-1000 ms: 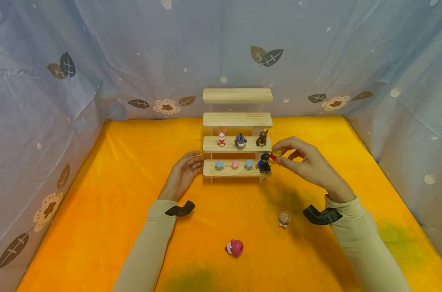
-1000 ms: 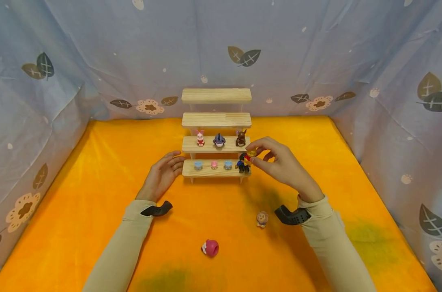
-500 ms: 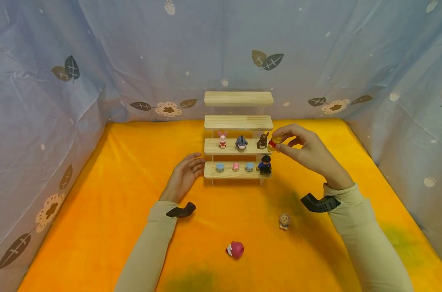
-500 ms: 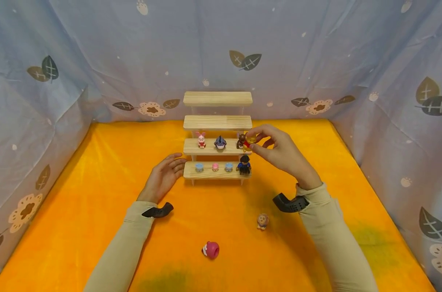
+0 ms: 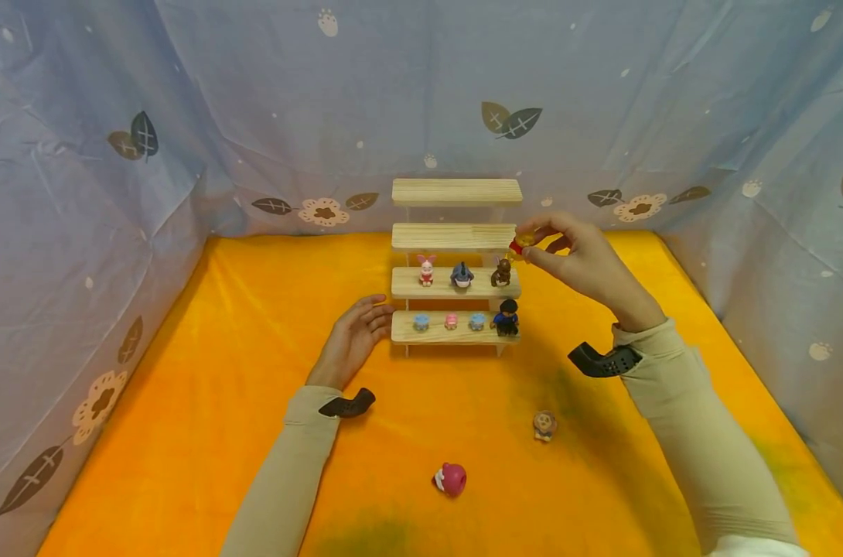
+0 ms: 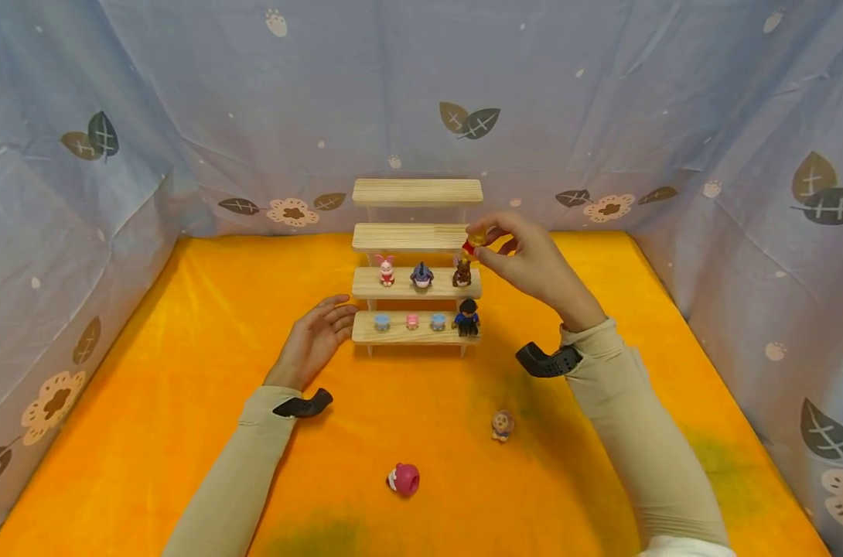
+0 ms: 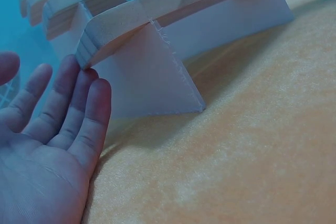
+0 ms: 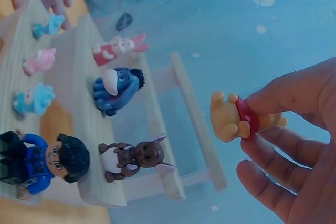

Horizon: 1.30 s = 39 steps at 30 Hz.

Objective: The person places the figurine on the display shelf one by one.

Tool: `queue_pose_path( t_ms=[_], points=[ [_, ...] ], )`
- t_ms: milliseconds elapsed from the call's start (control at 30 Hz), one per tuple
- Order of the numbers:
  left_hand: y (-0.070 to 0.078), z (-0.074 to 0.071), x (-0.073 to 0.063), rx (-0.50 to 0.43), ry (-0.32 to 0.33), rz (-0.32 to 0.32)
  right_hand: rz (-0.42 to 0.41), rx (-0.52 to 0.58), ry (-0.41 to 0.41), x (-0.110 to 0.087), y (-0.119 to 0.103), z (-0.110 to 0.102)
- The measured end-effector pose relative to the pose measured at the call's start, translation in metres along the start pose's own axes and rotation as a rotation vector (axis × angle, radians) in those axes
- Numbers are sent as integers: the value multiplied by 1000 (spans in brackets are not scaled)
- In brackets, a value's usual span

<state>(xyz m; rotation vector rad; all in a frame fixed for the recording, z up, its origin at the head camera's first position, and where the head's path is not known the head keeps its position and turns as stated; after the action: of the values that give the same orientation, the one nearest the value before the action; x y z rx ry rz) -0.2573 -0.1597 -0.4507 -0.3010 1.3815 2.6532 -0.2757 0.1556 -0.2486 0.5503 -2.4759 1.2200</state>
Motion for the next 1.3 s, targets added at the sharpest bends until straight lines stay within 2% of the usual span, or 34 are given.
queue_pose_path(
  t_ms=[300,633,1067,1300],
  points=[
    [0,1,-1,-14,3,-8,31,2,9,19,-4,1],
    [0,0,0,-12,-1,-7,18,-3,53,38,-6,2],
    [0,0,0,-13,11,-12,66,11,37,57,-3,10],
    [-1,0,0,-5,11,-3,60,-9,26,61,2,15]
  ],
)
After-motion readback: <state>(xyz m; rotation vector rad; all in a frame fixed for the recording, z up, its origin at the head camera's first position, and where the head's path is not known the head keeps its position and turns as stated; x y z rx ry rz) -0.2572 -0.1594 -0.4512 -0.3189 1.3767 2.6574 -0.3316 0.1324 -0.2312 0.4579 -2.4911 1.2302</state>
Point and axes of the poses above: each hand's wrist, its own x-axis towards the middle knuckle, its own z-axis out of the palm, y = z × x, the point moved 5 cm from there along x, towards the middle knuckle, and after that the axes turned 15 degrees about y, right-handed, at the moved point
